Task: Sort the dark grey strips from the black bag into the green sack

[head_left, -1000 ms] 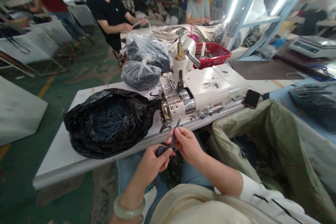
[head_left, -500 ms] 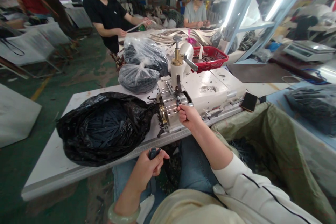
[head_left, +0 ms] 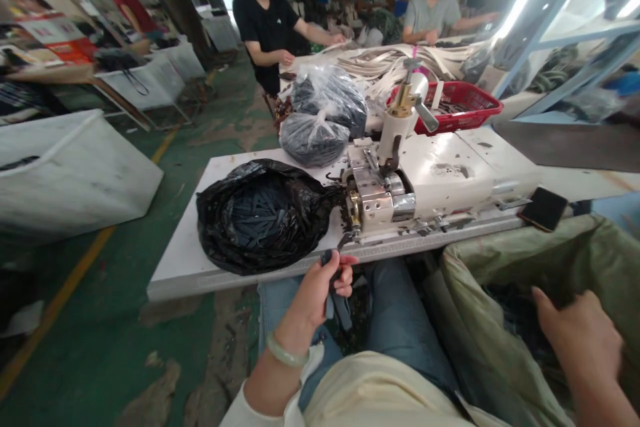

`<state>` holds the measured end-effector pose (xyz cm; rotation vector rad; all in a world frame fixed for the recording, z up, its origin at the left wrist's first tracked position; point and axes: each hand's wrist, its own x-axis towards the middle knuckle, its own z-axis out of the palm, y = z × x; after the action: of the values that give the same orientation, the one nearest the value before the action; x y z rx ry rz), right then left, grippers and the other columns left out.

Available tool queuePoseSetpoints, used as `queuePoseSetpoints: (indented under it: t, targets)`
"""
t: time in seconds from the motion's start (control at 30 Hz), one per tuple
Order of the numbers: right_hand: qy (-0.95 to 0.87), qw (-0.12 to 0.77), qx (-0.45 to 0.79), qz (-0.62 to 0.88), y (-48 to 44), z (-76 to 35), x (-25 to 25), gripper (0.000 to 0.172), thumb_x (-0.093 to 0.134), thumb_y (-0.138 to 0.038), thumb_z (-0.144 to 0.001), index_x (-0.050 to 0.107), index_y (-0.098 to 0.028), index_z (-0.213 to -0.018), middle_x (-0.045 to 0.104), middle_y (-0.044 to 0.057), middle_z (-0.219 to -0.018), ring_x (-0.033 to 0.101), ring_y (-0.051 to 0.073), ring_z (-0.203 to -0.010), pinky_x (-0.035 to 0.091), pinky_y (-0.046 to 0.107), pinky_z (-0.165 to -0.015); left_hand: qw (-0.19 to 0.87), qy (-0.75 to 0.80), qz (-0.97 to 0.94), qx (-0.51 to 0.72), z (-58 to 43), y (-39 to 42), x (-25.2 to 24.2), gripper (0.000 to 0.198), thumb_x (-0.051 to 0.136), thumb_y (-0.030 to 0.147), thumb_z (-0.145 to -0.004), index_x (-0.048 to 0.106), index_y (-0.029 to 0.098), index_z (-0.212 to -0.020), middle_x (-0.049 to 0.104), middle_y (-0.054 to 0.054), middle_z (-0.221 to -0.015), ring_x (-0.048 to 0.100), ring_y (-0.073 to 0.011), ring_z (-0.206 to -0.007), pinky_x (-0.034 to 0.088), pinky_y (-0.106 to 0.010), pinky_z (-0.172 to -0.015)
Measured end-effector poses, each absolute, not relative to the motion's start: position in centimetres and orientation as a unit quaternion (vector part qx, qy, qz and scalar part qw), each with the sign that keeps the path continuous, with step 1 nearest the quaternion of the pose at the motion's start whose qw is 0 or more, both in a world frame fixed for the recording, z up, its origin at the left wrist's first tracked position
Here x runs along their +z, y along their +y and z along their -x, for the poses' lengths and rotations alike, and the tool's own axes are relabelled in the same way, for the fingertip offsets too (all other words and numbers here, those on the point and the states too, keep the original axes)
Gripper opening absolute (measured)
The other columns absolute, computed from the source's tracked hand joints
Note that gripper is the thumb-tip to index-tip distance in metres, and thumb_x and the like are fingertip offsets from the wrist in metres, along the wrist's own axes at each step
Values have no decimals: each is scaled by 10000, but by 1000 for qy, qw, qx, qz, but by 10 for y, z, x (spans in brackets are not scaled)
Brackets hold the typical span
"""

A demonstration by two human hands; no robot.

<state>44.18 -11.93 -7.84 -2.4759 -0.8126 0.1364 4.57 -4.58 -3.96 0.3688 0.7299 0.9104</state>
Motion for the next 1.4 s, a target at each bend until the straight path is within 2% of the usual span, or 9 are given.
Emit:
queuePoseSetpoints:
  t: [0.1, 0.2, 0.33, 0.47, 0.6, 0.87, 0.97, 1.07, 1.4]
  targets:
    - [-347, 252, 118, 895, -132, -430, -73, 316, 625, -456, -715, 637, -246, -950, 632, 291, -987, 602, 387, -1002, 436, 519, -741, 818, 299, -85, 483, -58, -41, -44, 291, 651, 315, -808, 670, 59, -946, 511, -17, -671, 447, -44, -542, 413, -142, -497]
    - [-361, 386, 463, 711, -114, -353, -59, 395, 594, -547, -750, 649, -213, -954, 687, 170, -959, 668, 290, -895, 524, 425, -737, 796, 304, -61, 520, -69, -38, -45, 280, 586, 293, -857, 661, 75, -1016, 611, -63, -784, 569, -91, -662, 506, -214, -646]
    - [-390, 339, 715, 471, -84, -235, -52, 471, 557, -585, -794, 620, -147, -955, 700, 99, -845, 686, 187, -705, 546, 294, -601, 778, 325, -103, 528, -70, -43, -37, 319, 529, 325, -886, 645, 92, -1070, 684, -133, -1000, 648, -178, -896, 499, -320, -865]
    - [-485, 317, 689, 435, -72, -180, -52, 441, 554, -584, -792, 550, -151, -704, 592, -11, -533, 557, 105, -401, 412, 186, -362, 766, 340, -169, 519, -56, -51, -28, 383, 489, 366, -901, 616, 87, -1129, 669, -177, -1111, 606, -245, -1079, 429, -373, -977]
    - [-521, 317, 668, 427, -70, -177, -48, 439, 511, -578, -819, 521, -168, -663, 533, -38, -457, 508, 93, -354, 367, 175, -328, 747, 351, -179, 536, -45, -56, -28, 352, 509, 363, -892, 616, 109, -1112, 677, -165, -1107, 603, -259, -1088, 434, -414, -970]
    - [-457, 321, 708, 431, -69, -202, -42, 428, 545, -546, -815, 563, -150, -654, 505, -51, -397, 346, 42, -274, 237, 152, -289, 610, 428, -198, 637, -27, -42, -38, 285, 667, 396, -773, 639, 136, -886, 690, -63, -809, 654, -150, -774, 516, -257, -685]
    - [-478, 323, 693, 432, -69, -210, -44, 413, 537, -523, -833, 573, -150, -660, 502, -54, -400, 346, 43, -280, 239, 155, -297, 638, 466, -274, 548, -19, -42, -35, 332, 705, 431, -721, 594, 128, -800, 450, 67, -513, 424, -39, -417, 310, -135, -388]
    - [-516, 303, 678, 427, -69, -215, -45, 399, 562, -492, -830, 583, -143, -638, 501, -48, -395, 372, 47, -297, 253, 156, -315, 679, 493, -315, 444, -19, -46, -32, 382, 748, 434, -665, 489, 156, -706, 288, 117, -475, 256, -10, -362, 161, -123, -350]
    - [-280, 496, 778, 263, -56, -205, -55, 452, 746, -262, -692, 634, -253, -1130, 657, 5, -836, 545, 90, -636, 436, 203, -558, 582, 513, -277, 567, -48, -55, -23, 397, 702, 384, -724, 357, 202, -654, 240, 121, -485, 227, -23, -368, 178, -140, -354]
